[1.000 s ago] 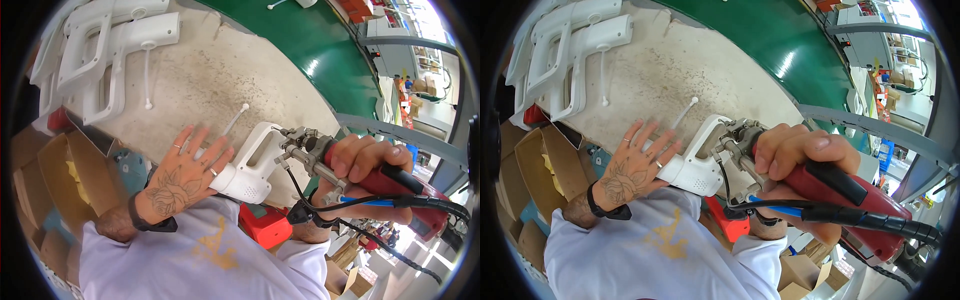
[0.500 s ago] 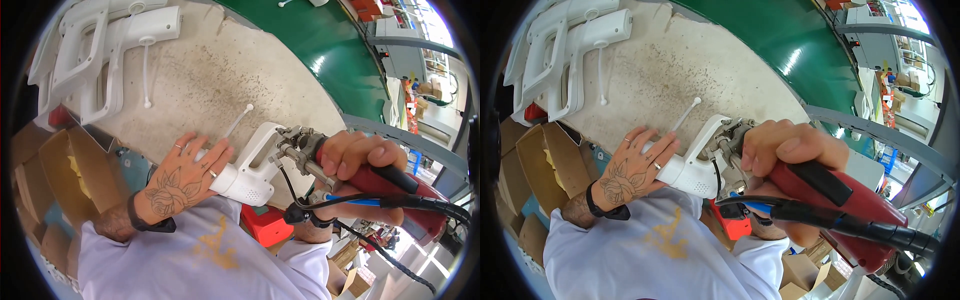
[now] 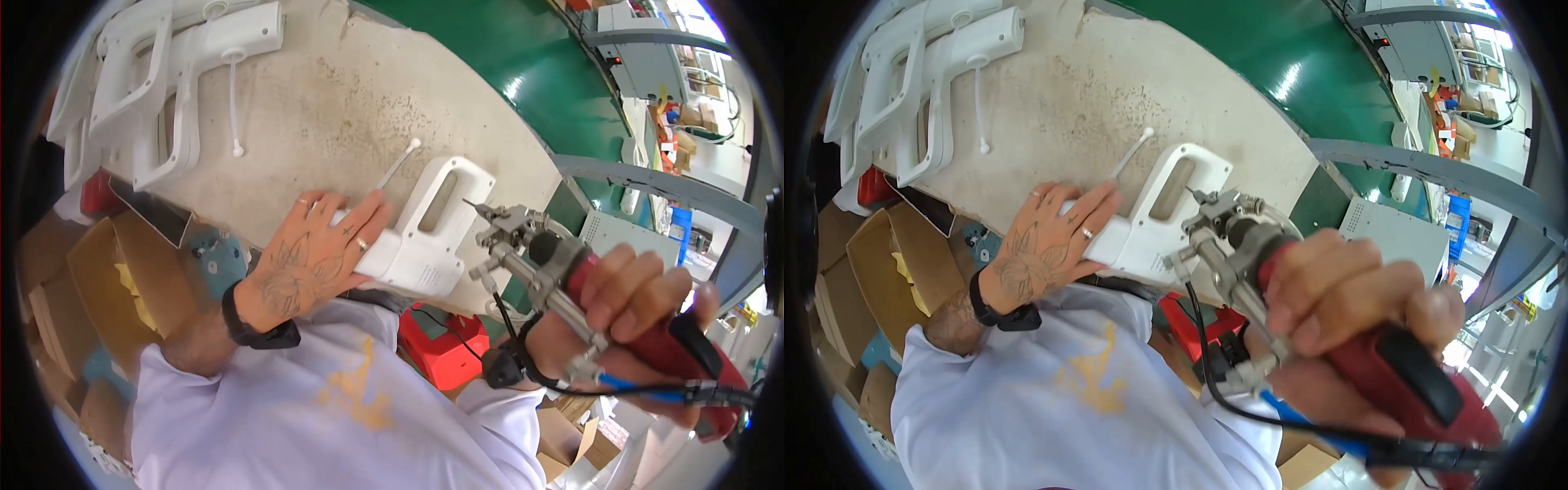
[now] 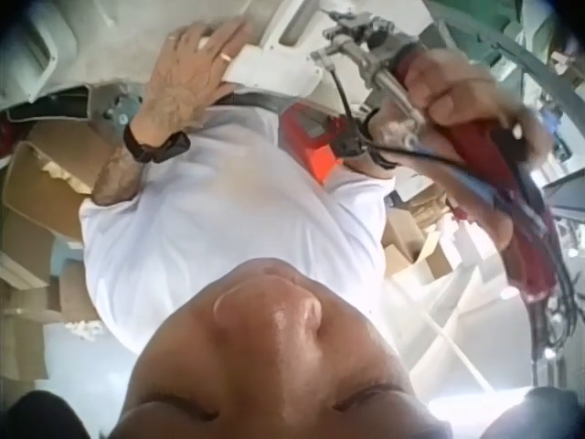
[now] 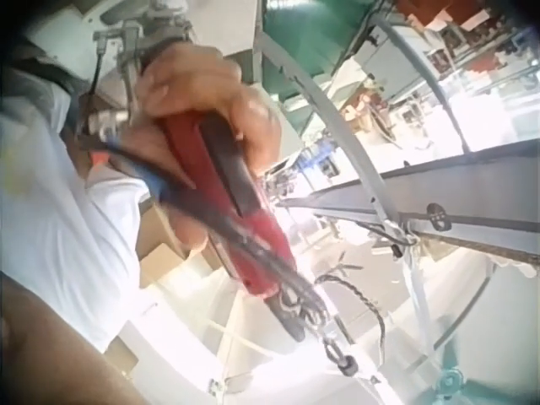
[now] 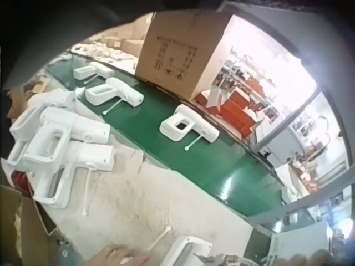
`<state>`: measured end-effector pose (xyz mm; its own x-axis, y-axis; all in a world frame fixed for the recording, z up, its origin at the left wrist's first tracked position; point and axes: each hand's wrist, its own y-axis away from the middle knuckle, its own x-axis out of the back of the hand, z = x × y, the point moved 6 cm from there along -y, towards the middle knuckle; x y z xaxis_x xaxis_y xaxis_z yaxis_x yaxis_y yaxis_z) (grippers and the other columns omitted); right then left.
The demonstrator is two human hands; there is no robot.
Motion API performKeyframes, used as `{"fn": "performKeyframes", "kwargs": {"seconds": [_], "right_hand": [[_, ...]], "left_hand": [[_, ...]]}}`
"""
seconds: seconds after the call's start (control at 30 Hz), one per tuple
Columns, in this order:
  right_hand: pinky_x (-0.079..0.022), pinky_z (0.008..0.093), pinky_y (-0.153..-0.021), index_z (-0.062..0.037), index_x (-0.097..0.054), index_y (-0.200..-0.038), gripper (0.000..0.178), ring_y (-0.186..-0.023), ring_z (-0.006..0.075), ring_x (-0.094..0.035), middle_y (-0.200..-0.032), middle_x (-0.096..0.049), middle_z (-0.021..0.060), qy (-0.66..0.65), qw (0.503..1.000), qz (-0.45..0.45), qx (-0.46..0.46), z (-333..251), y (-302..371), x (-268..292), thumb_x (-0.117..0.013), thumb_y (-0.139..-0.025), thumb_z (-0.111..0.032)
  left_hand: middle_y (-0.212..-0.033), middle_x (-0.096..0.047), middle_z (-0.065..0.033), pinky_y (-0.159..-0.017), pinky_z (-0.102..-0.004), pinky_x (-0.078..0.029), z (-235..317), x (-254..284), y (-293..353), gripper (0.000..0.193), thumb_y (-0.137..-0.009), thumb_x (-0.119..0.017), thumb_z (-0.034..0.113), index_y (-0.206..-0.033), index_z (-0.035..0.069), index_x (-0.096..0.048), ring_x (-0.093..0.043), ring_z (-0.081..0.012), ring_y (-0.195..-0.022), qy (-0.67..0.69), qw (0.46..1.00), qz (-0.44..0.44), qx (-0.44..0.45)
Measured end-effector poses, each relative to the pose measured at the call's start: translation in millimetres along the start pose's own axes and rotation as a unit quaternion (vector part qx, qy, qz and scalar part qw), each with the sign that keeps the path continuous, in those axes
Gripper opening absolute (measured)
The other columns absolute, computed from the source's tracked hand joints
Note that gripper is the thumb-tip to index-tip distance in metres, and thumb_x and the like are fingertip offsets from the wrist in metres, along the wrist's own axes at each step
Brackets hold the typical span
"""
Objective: The recorder is assembling white plastic housings for electronic devices using a pneumatic assembly tool on a production line.
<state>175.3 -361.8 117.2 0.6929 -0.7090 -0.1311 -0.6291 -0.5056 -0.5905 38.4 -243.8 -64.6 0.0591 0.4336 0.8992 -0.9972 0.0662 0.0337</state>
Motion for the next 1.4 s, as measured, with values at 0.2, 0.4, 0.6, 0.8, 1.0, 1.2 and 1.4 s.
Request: {"fn": "performKeyframes", "kwargs": {"seconds": [0.2,0.4,0.6,0.8,1.0,1.2,1.4], "right_hand": [[-0.045,0.0309,-0.050,-0.0079,-0.043,-0.103,0.048,-0.056,0.0193,-0.054,-0.075,-0.054,0.0081,-0.014,1.000,-0.009,0.025,-8.6,20.1,-2.0,-0.063,-0.096,-0.051],[-0.047,0.0307,-0.051,-0.0059,-0.044,-0.108,0.049,-0.056,0.0187,-0.054,-0.074,-0.054,0.0076,0.006,0.999,-0.041,0.027,-12.7,19.8,3.6,-0.062,-0.096,-0.050],[-0.046,0.0305,-0.050,-0.0046,-0.047,-0.112,0.049,-0.055,0.0187,-0.054,-0.073,-0.054,0.0073,0.047,0.999,0.017,0.013,-19.3,19.7,2.7,-0.064,-0.096,-0.048],[-0.036,0.0308,-0.053,0.0067,-0.046,-0.140,0.098,-0.060,0.0166,-0.048,-0.073,-0.049,0.0057,-0.005,0.998,-0.063,0.003,-19.2,22.6,3.6,-0.064,-0.083,-0.072],[-0.040,0.0316,-0.054,0.0066,-0.040,-0.144,0.102,-0.058,0.0172,-0.050,-0.073,-0.051,0.0070,-0.053,0.995,-0.086,0.022,4.2,32.4,-5.6,-0.063,-0.084,-0.072],[-0.043,0.0342,-0.055,0.0043,-0.048,-0.134,0.092,-0.059,0.0234,-0.054,-0.074,-0.055,0.0112,-0.058,0.994,-0.087,-0.034,21.3,35.6,-6.2,-0.067,-0.082,-0.070],[-0.044,0.0338,-0.057,0.0003,-0.052,-0.112,0.077,-0.060,0.0240,-0.053,-0.074,-0.055,0.0116,-0.079,0.994,-0.050,-0.060,40.9,42.1,1.0,-0.066,-0.083,-0.070]], "left_hand": [[-0.143,-0.047,-0.0058,-0.100,-0.0444,-0.042,5.2,-7.6,-11.8,0.080,-0.076,-0.076,0.040,-0.144,0.010,-0.047,-0.052,-0.0264,-0.108,-0.032,0.998,0.042,-0.017],[-0.130,-0.051,-0.0045,-0.098,-0.0452,-0.043,5.5,-13.1,-12.2,0.077,-0.075,-0.077,0.034,-0.142,0.011,-0.047,-0.053,-0.0250,-0.106,-0.065,0.997,0.038,-0.016],[-0.135,-0.050,-0.0021,-0.101,-0.0460,-0.042,5.2,-16.5,-12.0,0.084,-0.070,-0.081,0.037,-0.144,0.015,-0.047,-0.052,-0.0236,-0.109,-0.043,0.999,0.031,-0.008],[-0.136,-0.050,-0.0022,-0.101,-0.0456,-0.041,5.0,-13.7,-11.4,0.084,-0.070,-0.081,0.036,-0.144,0.015,-0.048,-0.052,-0.0235,-0.109,-0.045,0.998,0.034,-0.010],[-0.136,-0.051,-0.0023,-0.102,-0.0455,-0.041,3.6,-15.5,-10.3,0.084,-0.070,-0.081,0.036,-0.144,0.015,-0.047,-0.053,-0.0237,-0.110,-0.039,0.999,0.037,-0.004],[-0.136,-0.051,-0.0026,-0.101,-0.0454,-0.041,2.3,-16.9,-10.0,0.084,-0.070,-0.081,0.035,-0.144,0.014,-0.046,-0.053,-0.0241,-0.110,-0.032,0.999,0.043,-0.008],[-0.136,-0.051,-0.0028,-0.101,-0.0454,-0.041,4.2,-16.2,-9.6,0.084,-0.071,-0.081,0.035,-0.144,0.014,-0.046,-0.053,-0.0242,-0.110,-0.037,0.998,0.054,-0.010]]}}
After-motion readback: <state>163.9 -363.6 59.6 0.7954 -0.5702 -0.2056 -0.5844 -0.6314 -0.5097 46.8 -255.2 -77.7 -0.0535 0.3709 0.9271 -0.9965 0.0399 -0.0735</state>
